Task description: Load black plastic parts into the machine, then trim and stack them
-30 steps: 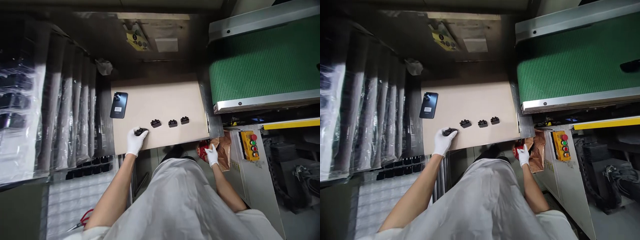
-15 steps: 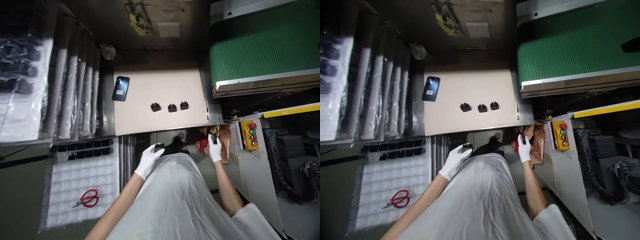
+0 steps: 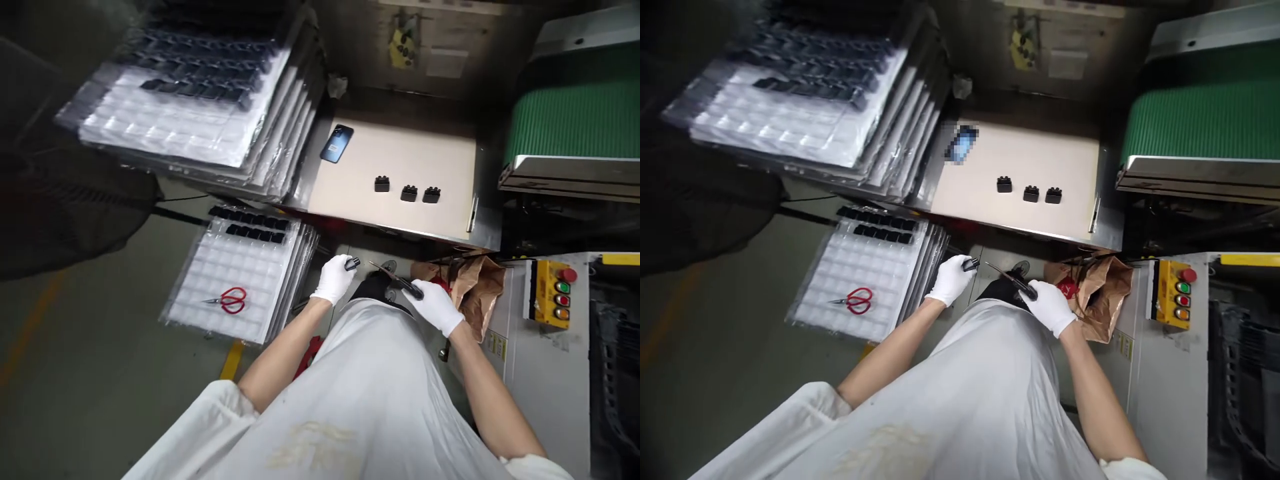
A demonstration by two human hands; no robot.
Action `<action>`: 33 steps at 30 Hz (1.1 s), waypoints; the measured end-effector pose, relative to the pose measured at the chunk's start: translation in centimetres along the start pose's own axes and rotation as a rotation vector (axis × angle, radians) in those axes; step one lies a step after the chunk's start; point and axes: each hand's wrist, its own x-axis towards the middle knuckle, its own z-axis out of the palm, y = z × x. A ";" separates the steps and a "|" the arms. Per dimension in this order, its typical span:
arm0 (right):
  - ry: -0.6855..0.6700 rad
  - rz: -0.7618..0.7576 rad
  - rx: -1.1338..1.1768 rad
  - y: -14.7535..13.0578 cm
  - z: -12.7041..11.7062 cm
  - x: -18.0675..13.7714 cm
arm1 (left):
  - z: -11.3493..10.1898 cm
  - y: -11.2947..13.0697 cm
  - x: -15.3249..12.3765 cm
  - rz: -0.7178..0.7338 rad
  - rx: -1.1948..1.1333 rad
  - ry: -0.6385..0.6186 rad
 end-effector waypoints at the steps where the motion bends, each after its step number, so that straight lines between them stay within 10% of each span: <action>1: -0.027 0.014 -0.087 -0.6 -0.5 0.1 | -0.2 -0.6 -0.1 -0.004 -0.029 -0.004; 11: -0.199 0.008 -0.272 -0.3 -1.1 -0.5 | -2.3 -6.8 -1.7 -0.143 -0.499 -0.417; 19: -0.282 -0.058 -0.132 0.4 -1.1 0.3 | -5.4 -5.2 -1.4 0.014 -0.283 -0.797; 28: -0.207 -0.111 -0.163 -2.3 -1.5 3.0 | -7.4 -2.1 1.7 0.185 0.052 -0.608; 33: -0.173 -0.049 0.031 -1.6 0.3 6.6 | -12.0 -2.4 3.1 0.085 -0.247 -0.392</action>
